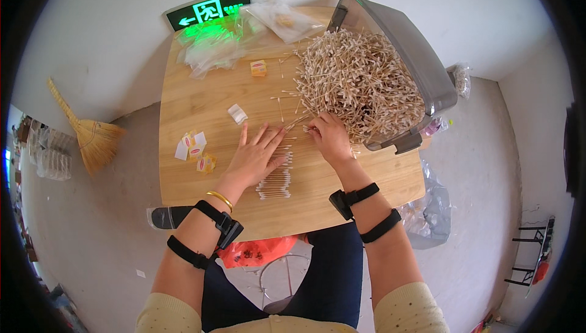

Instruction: Sort and stack cotton swabs from a bin onto a table.

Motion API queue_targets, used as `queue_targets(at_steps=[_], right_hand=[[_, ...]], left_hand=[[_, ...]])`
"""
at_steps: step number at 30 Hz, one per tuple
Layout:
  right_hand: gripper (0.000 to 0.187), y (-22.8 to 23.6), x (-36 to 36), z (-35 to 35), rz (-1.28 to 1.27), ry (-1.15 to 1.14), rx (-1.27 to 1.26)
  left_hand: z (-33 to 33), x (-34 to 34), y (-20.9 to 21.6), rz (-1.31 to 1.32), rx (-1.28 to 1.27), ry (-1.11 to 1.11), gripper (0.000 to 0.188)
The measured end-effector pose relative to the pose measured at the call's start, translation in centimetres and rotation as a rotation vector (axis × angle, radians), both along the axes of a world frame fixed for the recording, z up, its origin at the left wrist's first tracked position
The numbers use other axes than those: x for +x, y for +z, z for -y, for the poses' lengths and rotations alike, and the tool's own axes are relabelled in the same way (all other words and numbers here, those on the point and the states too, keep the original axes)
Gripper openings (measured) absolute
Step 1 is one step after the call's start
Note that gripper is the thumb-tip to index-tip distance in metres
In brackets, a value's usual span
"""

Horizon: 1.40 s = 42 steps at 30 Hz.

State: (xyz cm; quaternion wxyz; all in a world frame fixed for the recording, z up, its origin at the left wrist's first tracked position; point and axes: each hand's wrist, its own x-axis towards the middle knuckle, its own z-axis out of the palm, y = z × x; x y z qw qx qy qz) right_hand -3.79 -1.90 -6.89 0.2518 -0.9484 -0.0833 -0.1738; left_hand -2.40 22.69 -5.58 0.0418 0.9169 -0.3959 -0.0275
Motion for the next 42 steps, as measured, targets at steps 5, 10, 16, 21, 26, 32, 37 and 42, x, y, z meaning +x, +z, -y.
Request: queue_targets(at_steps=[5, 10, 16, 21, 26, 32, 37, 42], right_hand=[[0.011, 0.5, 0.6, -0.8, 0.067, -0.024, -0.017], [0.013, 0.3, 1.6, -1.4, 0.074, -0.033, 0.009], [0.019, 0.3, 3.0, -0.8, 0.026, 0.12, -0.073], [0.019, 0.5, 2.9, -0.5, -0.004, 0.141, -0.079], [0.017, 0.5, 2.2, -0.1, -0.026, 0.112, -0.07], [0.019, 0.5, 2.0, -0.7, -0.04, 0.19, -0.082], [0.021, 0.6, 2.3, -1.8, 0.036, 0.247, -0.002], [0.02, 0.7, 2.7, -1.4, -0.069, 0.281, -0.062]], left_hand=[[0.0, 0.0, 0.6, -0.041, -0.008, -0.024, 0.067], [-1.2, 0.7, 0.5, -0.04, -0.057, -0.114, 0.062], [-2.2, 1.7, 0.3, -0.033, -0.17, -0.097, 0.057], [-0.6, 2.4, 1.0, -0.144, -0.327, 0.022, 0.048], [0.9, 3.1, 1.0, -0.102, -0.454, 0.202, 0.035], [0.1, 4.2, -0.2, -0.187, -0.583, 0.172, 0.014], [0.5, 4.2, 0.3, -0.189, -0.584, 0.154, 0.012], [-0.1, 4.5, 0.1, -0.145, -0.562, 0.132, 0.011]])
